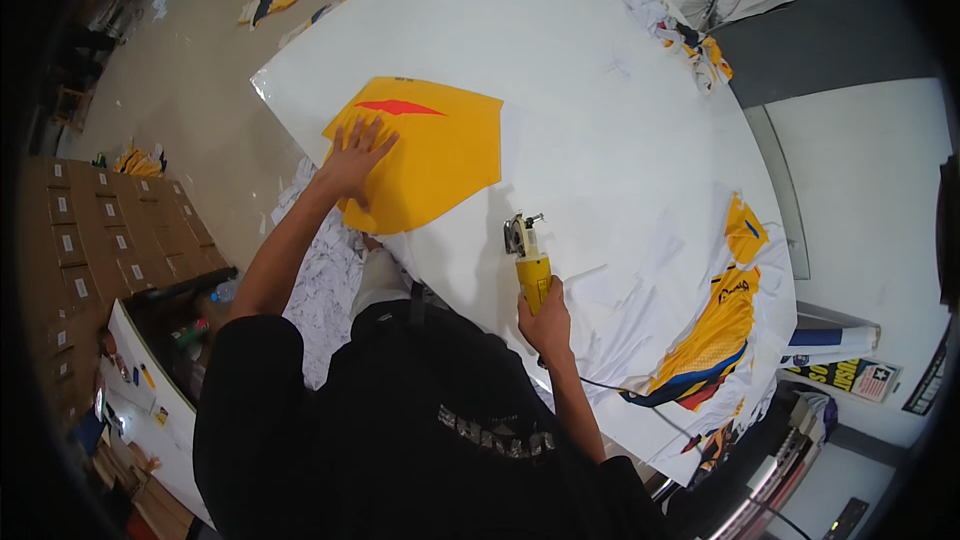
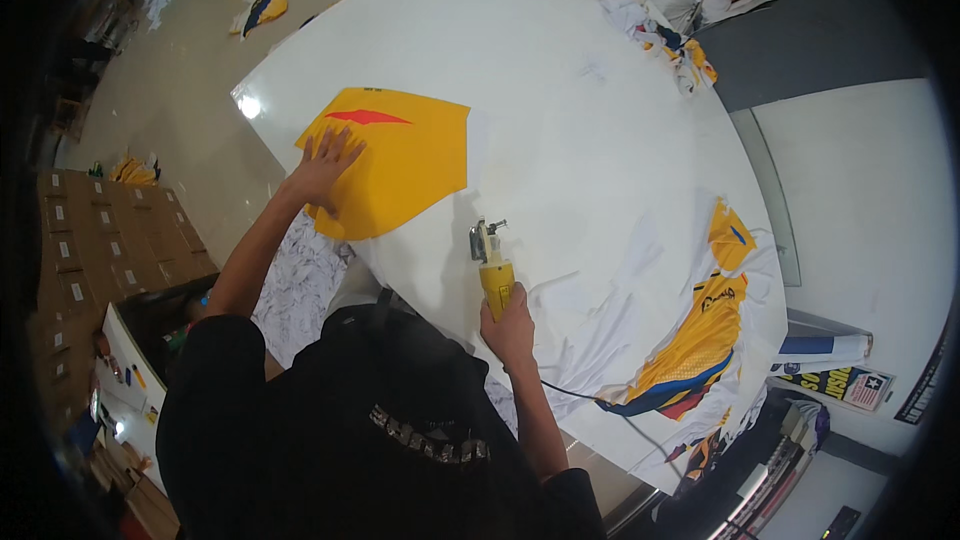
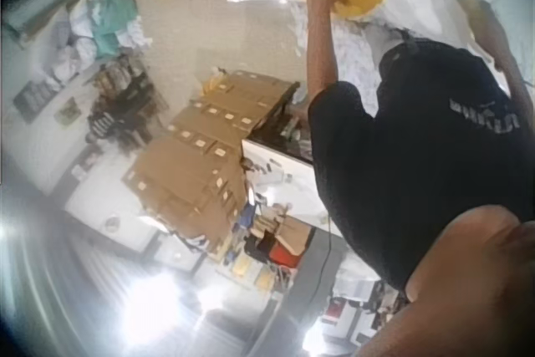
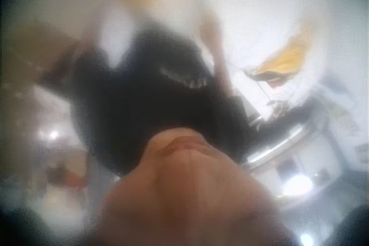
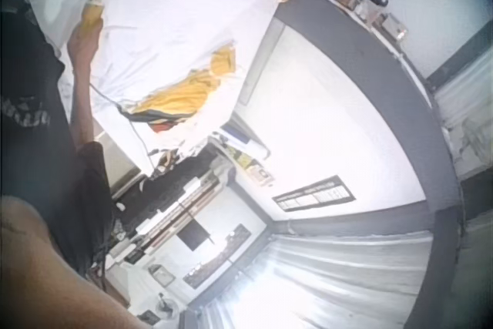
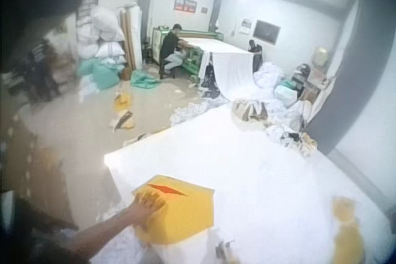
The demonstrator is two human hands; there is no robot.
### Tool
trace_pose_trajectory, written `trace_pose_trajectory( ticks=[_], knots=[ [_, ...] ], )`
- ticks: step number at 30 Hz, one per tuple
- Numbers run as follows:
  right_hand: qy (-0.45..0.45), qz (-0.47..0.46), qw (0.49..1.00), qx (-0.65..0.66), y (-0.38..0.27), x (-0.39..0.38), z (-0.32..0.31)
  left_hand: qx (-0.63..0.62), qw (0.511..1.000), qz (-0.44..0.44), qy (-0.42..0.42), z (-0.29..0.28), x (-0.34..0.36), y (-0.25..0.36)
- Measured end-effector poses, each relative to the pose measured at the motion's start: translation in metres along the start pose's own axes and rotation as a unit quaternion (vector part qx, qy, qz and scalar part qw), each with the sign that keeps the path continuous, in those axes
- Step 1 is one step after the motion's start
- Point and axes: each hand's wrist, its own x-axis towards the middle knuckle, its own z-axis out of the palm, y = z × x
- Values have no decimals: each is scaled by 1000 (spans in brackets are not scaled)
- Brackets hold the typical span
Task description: The person uses a handheld electric fabric cutter to cut out jersey pattern pieces from a large white paper-covered table, moving the cutter along printed lines and handling the resulting yellow and blue fabric pieces.
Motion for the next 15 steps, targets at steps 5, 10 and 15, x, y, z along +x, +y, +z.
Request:
trace_pose_trajectory(
  ticks=[5, 10, 15],
  knots=[
    [-2, -15, 1000, 14, -27, 14, 11, -66, 998, 18, -11, 1, 4, 15],
    [5, -15, 1000, 8, -49, 56, 13, -64, 998, 12, -22, -5, 4, 16],
    [10, -37, 999, -21, -59, 77, 13, -74, 997, 1, -26, -11, 1, 16]
  ],
)
